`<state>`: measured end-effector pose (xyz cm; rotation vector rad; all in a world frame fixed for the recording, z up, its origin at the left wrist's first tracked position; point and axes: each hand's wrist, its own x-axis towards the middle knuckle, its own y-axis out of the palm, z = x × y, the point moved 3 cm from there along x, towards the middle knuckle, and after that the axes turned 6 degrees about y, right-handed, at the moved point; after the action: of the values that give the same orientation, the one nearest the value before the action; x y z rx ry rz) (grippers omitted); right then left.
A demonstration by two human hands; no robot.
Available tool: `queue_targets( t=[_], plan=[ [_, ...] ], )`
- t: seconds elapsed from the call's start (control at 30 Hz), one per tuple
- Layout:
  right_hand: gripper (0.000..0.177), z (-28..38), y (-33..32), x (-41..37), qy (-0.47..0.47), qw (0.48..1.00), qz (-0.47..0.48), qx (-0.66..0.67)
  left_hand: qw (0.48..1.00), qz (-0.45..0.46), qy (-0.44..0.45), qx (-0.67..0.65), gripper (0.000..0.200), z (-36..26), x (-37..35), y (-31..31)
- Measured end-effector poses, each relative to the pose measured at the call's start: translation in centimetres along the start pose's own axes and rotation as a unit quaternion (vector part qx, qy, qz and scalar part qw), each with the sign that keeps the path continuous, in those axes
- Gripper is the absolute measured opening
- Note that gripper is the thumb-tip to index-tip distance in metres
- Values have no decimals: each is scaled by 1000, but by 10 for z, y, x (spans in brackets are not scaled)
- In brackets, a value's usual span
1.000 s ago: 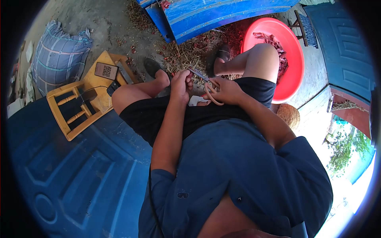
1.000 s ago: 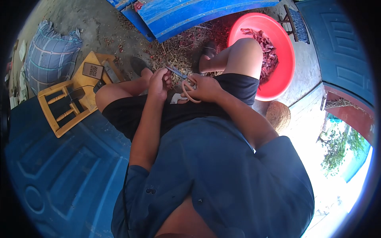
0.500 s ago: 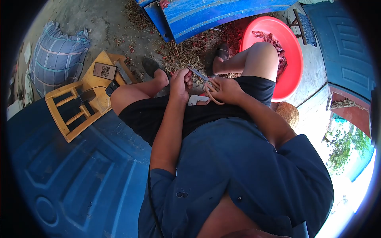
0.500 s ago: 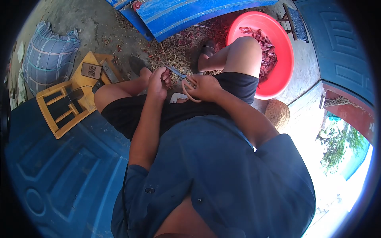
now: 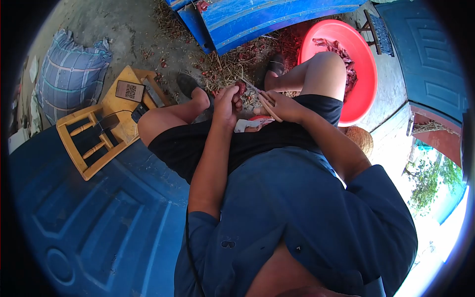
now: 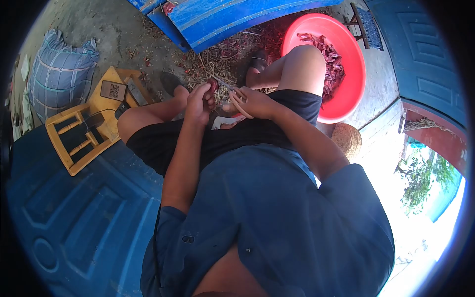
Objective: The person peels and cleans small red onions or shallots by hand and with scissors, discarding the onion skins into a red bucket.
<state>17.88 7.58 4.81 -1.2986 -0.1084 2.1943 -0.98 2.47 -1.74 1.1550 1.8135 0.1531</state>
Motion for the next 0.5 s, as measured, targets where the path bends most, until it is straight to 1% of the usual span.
queue_targets(
  t=[0.07, 0.13, 0.17, 0.27, 0.37, 0.43, 0.5],
  plan=[
    [98, -3, 2, 1, 5, 1000, 2, 21, 1000, 8, -6, 6, 7, 0, 0, 1],
    [97, -4, 5, 1, -14, 1000, -18, -19, 1000, 2, -6, 2, 7, 2, 2, -2],
    [97, -5, 5, 1, -13, 1000, -16, -18, 1000, -5, -6, 0, 7, 2, 3, -5],
    [94, -1, 3, -2, -21, 999, 2, -41, 1000, -8, -6, -14, 12, 1, 3, -6],
    [91, 4, 0, -6, -28, 997, 19, -66, 1000, -2, -2, -14, 13, 2, 3, -6],
    [88, 7, 0, -6, -57, 993, 23, -97, 1000, -9, -4, -19, 13, 2, 5, -6],
    [88, 6, 0, -5, -59, 994, 32, -90, 1000, -17, -4, -23, 14, 0, 4, -5]
  ],
)
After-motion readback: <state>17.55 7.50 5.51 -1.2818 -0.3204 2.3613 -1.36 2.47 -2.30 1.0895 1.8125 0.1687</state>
